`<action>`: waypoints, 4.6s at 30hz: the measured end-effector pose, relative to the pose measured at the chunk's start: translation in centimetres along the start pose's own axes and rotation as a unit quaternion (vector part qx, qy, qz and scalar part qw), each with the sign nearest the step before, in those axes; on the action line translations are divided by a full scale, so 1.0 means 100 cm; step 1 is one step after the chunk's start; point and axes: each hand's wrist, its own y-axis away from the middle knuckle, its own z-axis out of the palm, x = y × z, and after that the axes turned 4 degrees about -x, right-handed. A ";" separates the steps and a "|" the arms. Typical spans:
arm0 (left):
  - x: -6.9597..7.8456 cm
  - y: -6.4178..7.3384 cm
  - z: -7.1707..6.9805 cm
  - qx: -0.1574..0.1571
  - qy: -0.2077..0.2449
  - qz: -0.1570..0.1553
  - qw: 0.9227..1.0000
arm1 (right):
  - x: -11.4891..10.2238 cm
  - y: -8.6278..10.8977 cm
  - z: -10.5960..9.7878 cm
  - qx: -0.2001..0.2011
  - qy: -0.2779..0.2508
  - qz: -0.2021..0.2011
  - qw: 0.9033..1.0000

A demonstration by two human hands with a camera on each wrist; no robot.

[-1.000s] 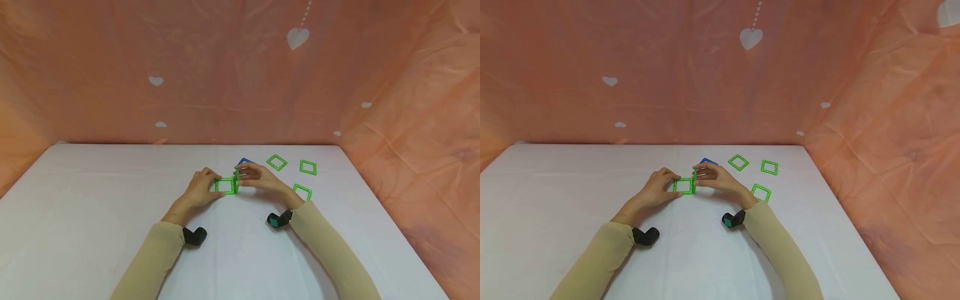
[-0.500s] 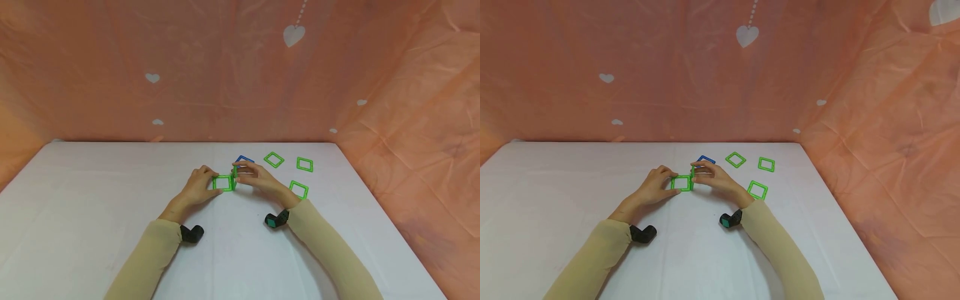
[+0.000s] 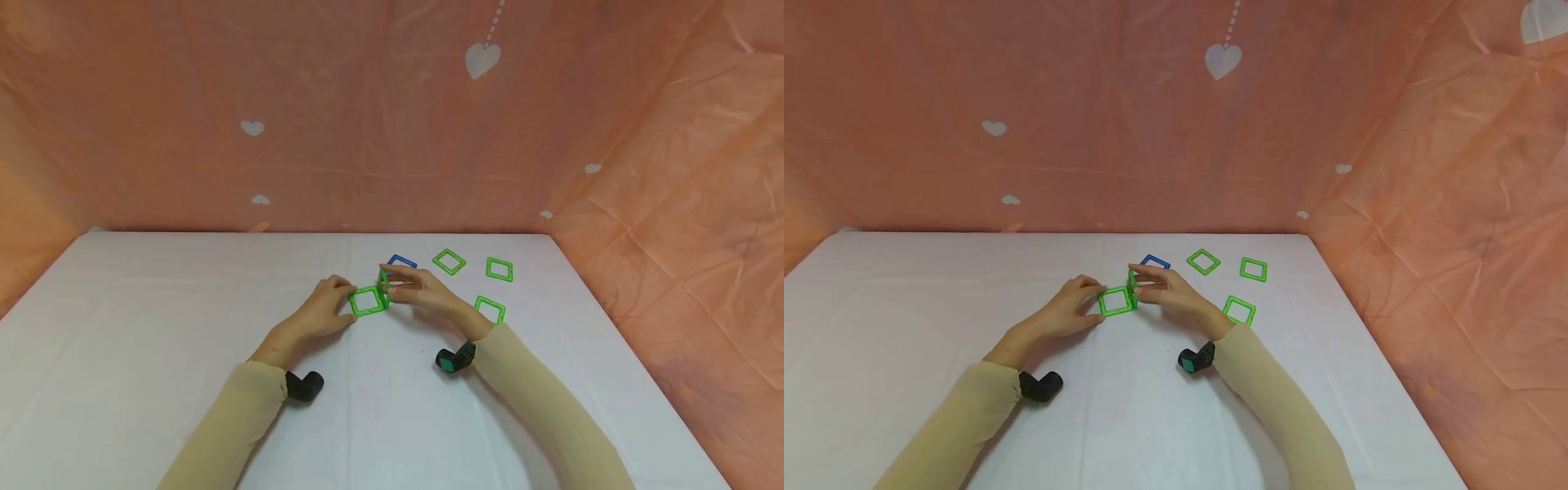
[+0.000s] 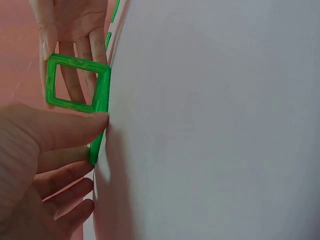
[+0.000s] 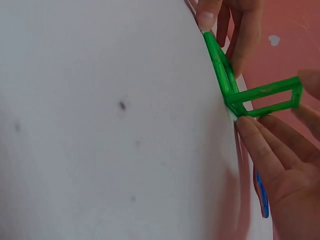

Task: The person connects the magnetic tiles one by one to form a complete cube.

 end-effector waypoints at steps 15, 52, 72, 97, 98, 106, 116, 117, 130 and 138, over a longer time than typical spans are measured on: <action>0.005 0.003 -0.004 0.010 -0.008 -0.015 1.000 | 0.000 0.001 -0.005 0.001 -0.060 0.009 0.998; 0.010 -0.009 0.001 0.033 -0.015 -0.057 0.998 | 0.006 -0.017 -0.006 0.086 -0.004 -0.014 0.996; 0.009 -0.013 0.001 0.028 0.022 -0.050 0.998 | 0.010 -0.029 -0.002 0.070 0.000 -0.034 0.997; 0.015 -0.011 0.001 0.028 -0.008 -0.061 0.998 | 0.004 -0.024 -0.010 0.216 0.172 0.030 0.961; 0.015 -0.011 0.001 0.028 -0.011 -0.061 0.998 | 0.004 -0.024 -0.010 0.223 0.171 0.036 0.959; 0.015 -0.012 0.001 0.021 -0.007 -0.074 0.997 | 0.009 -0.025 -0.013 0.217 0.230 0.093 0.944; 0.016 -0.012 0.001 0.022 -0.008 -0.077 0.997 | 0.007 -0.028 -0.017 0.181 0.312 0.100 0.928; 0.016 -0.012 0.001 0.022 -0.006 -0.078 0.997 | 0.006 -0.028 -0.017 0.180 0.319 0.101 0.925; 0.016 -0.010 0.005 0.028 0.004 -0.076 0.997 | 0.013 -0.020 -0.021 0.165 0.297 0.159 0.927; 0.015 -0.010 0.004 0.033 -0.002 -0.071 0.997 | 0.007 -0.013 -0.022 0.170 0.250 0.158 0.940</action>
